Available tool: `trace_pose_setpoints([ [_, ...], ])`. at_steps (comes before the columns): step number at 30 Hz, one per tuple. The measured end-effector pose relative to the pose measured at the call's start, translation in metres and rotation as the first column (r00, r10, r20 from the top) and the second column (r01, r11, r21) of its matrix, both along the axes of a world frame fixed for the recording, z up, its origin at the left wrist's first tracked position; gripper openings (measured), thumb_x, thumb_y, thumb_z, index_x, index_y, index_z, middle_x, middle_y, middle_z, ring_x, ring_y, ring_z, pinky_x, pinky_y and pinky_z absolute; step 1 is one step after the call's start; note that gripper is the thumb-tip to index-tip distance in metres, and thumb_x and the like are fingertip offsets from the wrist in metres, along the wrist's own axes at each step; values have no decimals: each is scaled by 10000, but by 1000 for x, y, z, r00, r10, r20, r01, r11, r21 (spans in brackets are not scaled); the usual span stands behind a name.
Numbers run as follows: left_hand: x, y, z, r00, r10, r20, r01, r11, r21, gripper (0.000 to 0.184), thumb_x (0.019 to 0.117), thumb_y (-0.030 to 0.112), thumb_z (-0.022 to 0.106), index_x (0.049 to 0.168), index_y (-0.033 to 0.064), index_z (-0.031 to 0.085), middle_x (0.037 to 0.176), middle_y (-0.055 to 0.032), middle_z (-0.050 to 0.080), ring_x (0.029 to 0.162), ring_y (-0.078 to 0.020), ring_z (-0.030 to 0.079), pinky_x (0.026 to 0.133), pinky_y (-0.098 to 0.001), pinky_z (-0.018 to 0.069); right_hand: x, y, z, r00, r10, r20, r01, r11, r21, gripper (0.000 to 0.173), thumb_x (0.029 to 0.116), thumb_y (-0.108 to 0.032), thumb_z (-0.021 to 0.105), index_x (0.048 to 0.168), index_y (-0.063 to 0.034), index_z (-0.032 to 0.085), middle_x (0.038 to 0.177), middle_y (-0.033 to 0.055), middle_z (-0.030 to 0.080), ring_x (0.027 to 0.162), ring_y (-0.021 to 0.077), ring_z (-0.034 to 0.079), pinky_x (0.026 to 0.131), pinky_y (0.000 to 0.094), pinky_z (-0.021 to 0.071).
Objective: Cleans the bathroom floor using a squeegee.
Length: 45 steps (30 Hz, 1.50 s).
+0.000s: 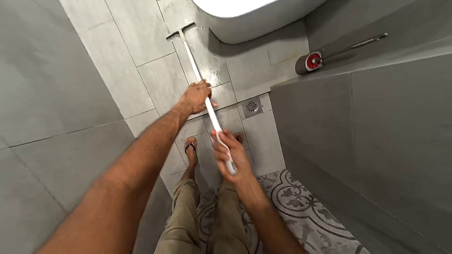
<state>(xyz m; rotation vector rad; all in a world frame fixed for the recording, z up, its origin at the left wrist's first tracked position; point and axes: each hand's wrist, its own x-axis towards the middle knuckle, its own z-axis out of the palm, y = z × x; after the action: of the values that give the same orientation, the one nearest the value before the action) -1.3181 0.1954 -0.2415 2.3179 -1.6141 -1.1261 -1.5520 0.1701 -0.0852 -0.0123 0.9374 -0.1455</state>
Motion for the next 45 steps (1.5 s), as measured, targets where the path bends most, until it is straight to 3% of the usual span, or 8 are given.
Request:
trace_pose_setpoints([
  [5, -182, -39, 57, 976, -140, -166, 107, 975, -195, 567, 938, 623, 610, 970, 75, 752, 1129, -165, 688, 1256, -363, 577, 1087, -549, 449, -144, -18, 113, 984, -88, -158, 92, 996, 16, 193, 1098, -122, 359, 1234, -57, 480, 1074, 102, 620, 479, 27, 506, 394, 143, 445],
  [8, -258, -20, 89, 933, -210, -291, 185, 976, -110, 681, 988, 685, 447, 986, 66, 731, 1162, -171, 676, 1235, -351, 587, 1106, -562, 418, -199, -8, 164, 953, -79, -292, 109, 990, 88, 178, 1093, -150, 386, 1201, -85, 513, 1069, 89, 652, 460, 18, 511, 397, 143, 455],
  [14, -287, -12, 146, 880, -360, -310, 376, 927, -9, 695, 1064, 592, 332, 1027, 1, 695, 1163, -216, 671, 1248, -408, 580, 1116, -610, 391, -234, 1, 206, 947, -72, -314, 97, 993, 65, 202, 1084, -96, 374, 1254, -61, 477, 1069, 97, 649, 440, 11, 476, 384, 145, 431],
  [21, -235, -170, 66, 939, -325, -116, 297, 932, -209, 456, 927, 389, 740, 1236, 57, 687, 1430, -187, 573, 1495, -378, 348, 1197, -575, 319, -178, -66, 60, 962, -230, -145, 183, 942, -280, 317, 1114, -209, 305, 1395, -107, 409, 1009, 33, 627, 431, -6, 427, 374, 129, 398],
  [26, -214, -244, -3, 920, -393, -7, 392, 920, -19, 623, 898, 501, 744, 1351, 94, 614, 1643, -79, 360, 1571, -295, 199, 1209, -560, 294, -140, -104, -48, 821, -560, 107, 560, 828, 30, 326, 1119, -316, 334, 1212, -82, 540, 752, -11, 571, 396, 6, 436, 393, 123, 415],
  [31, -231, -144, 9, 908, -401, -123, 377, 908, -182, 552, 935, 580, 652, 1114, 61, 709, 1357, -155, 600, 1445, -344, 424, 1103, -485, 473, -163, -20, 18, 862, -498, -94, 506, 859, 84, 306, 1119, -316, 340, 1228, -97, 523, 1015, 27, 615, 425, -9, 432, 376, 122, 413],
  [38, -234, 10, 97, 870, -308, -386, 300, 950, -83, 556, 944, 606, 622, 935, 59, 721, 1176, -129, 656, 1211, -301, 601, 924, -502, 545, -146, 86, 145, 824, -512, -240, 560, 800, 215, 341, 1128, -314, 331, 1145, -45, 540, 949, 60, 615, 418, 30, 471, 383, 148, 450],
  [45, -194, 72, 178, 955, -243, -172, 229, 969, -95, 455, 1044, 487, 516, 948, 101, 736, 1076, -100, 689, 1061, -303, 675, 764, -519, 582, -115, 80, 216, 963, -168, -210, 195, 974, 113, 201, 1118, -168, 354, 1141, -27, 495, 927, 76, 609, 439, 25, 476, 373, 136, 430],
])
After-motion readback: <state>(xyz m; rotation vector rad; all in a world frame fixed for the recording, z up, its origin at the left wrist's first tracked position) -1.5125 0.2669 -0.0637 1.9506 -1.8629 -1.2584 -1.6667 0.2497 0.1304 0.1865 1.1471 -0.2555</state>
